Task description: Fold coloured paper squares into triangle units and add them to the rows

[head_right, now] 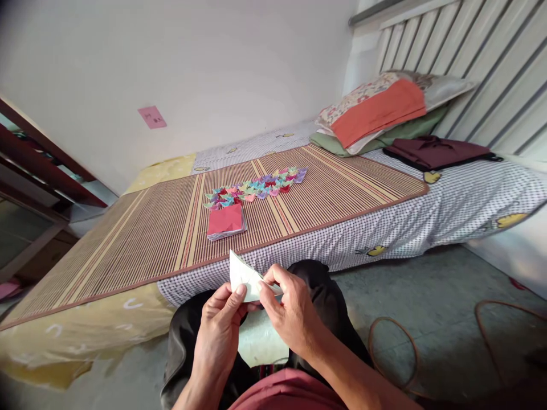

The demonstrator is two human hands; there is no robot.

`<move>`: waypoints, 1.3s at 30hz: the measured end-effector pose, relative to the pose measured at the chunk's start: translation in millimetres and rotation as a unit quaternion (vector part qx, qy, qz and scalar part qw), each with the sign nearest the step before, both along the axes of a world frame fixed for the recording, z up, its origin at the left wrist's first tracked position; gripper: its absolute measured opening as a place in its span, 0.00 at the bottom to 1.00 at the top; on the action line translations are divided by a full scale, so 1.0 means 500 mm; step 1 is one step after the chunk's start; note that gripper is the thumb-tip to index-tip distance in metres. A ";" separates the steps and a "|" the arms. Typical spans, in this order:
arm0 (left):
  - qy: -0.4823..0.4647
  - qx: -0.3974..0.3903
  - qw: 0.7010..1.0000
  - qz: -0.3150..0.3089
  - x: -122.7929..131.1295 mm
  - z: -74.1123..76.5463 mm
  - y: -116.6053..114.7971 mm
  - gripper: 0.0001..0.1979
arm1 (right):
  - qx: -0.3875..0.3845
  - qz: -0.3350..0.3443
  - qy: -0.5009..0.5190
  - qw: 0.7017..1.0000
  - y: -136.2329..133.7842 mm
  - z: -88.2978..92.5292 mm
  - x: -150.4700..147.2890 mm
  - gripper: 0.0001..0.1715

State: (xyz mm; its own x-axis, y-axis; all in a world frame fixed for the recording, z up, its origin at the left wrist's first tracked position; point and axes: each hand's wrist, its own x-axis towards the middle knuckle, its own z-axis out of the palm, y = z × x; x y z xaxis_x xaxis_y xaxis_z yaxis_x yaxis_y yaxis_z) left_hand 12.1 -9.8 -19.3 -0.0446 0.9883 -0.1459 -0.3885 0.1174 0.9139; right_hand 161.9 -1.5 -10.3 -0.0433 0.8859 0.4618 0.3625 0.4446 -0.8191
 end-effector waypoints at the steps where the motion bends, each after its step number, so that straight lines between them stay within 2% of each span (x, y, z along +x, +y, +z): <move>1: 0.004 0.001 1.000 -0.002 -0.001 -0.001 0.001 0.13 | 0.003 0.000 0.001 1.000 0.000 0.000 0.000 0.15; 8: -0.002 -0.006 1.000 -0.026 -0.007 0.005 0.007 0.13 | 0.013 0.013 -0.004 1.000 0.002 -0.009 0.005 0.15; 15: -0.024 -0.029 0.998 -0.043 -0.008 0.012 0.011 0.14 | -0.017 0.043 -0.004 0.999 -0.005 -0.017 0.006 0.13; 21: -0.021 -0.038 0.997 -0.062 -0.013 0.011 0.008 0.13 | -0.028 0.040 0.001 0.999 -0.007 -0.015 0.008 0.14; 28: -0.020 -0.045 0.997 -0.057 -0.013 0.011 0.010 0.14 | -0.007 0.026 0.006 1.000 -0.004 -0.005 0.005 0.14; 35: -0.045 -0.041 0.997 -0.037 -0.006 0.020 0.010 0.14 | -0.054 0.012 0.116 0.992 0.000 -0.001 0.011 0.07; 37: -0.057 -0.051 0.997 -0.019 -0.003 0.025 0.013 0.15 | -0.088 0.012 0.159 0.983 0.004 -0.004 0.022 0.09; 39: -0.064 -0.056 0.996 0.003 -0.001 0.028 0.017 0.16 | -0.143 0.045 0.201 0.968 0.010 -0.009 0.033 0.15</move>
State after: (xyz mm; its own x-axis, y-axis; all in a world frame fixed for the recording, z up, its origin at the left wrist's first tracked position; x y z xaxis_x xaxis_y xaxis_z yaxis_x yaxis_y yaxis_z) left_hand 11.8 -1.3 -5.4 -0.0241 0.9653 -0.2599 -0.5027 0.2131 0.8378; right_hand 178.3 3.4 -14.8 0.0066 0.9811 0.1934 -0.0414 0.1935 -0.9802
